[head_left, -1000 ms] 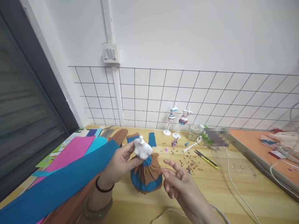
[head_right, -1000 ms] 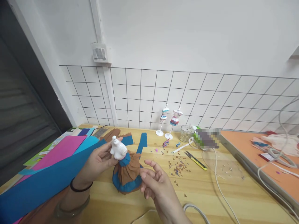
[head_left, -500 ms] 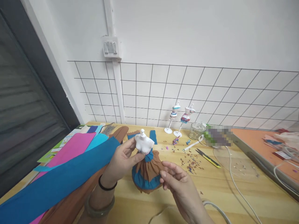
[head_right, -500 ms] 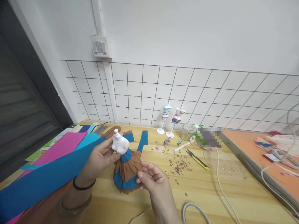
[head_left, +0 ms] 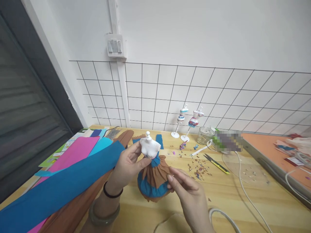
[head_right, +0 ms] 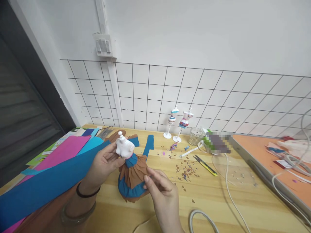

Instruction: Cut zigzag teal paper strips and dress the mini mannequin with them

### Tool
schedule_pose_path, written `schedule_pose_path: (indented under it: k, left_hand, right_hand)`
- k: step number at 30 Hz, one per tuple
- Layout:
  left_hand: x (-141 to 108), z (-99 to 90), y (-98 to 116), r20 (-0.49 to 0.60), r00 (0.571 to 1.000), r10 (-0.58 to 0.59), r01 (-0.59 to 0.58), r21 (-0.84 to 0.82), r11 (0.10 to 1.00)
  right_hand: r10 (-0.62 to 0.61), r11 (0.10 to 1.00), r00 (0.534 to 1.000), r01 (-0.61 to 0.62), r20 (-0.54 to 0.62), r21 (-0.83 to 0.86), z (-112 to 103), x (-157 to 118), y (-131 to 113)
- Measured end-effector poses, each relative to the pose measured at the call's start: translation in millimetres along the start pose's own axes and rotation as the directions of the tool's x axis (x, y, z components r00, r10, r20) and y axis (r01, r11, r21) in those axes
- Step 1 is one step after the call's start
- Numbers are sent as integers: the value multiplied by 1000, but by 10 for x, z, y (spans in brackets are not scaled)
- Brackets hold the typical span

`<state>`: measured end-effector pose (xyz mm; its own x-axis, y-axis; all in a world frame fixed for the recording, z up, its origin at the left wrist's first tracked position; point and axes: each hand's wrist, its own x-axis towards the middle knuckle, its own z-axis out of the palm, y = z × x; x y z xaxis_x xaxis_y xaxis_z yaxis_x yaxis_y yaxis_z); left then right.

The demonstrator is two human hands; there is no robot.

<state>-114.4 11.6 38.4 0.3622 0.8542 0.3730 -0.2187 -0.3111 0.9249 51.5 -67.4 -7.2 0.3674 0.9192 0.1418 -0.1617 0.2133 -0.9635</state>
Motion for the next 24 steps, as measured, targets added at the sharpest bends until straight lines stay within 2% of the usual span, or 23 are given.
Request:
schedule_pose_path:
  k: [3,9,16,20,24]
  left_hand:
    - [-2,8,7,-2,1000,1,-1,0,1000]
    - [-3,23,27,-35,999,-24,25,11,1000]
    - [-37,26,58,-19,1000,-22,21,-2,1000]
    - [-45,30,76,-22,1000,-12,11,-22,1000]
    - [-41,26,72,-17,1000,-15,15,-34,999]
  right_hand:
    - [-41,999,999,41,-20,-14,12,-14,12]
    - [-158,976,986,164,48,-141,-8,11,45]
    - [-352,901,929,370,117,-227,-36,20,58]
    - [-390,868,910,414,139,-274,-35,13,48]
    - [-382,848,913,409,146,-338,-21,-6,0]
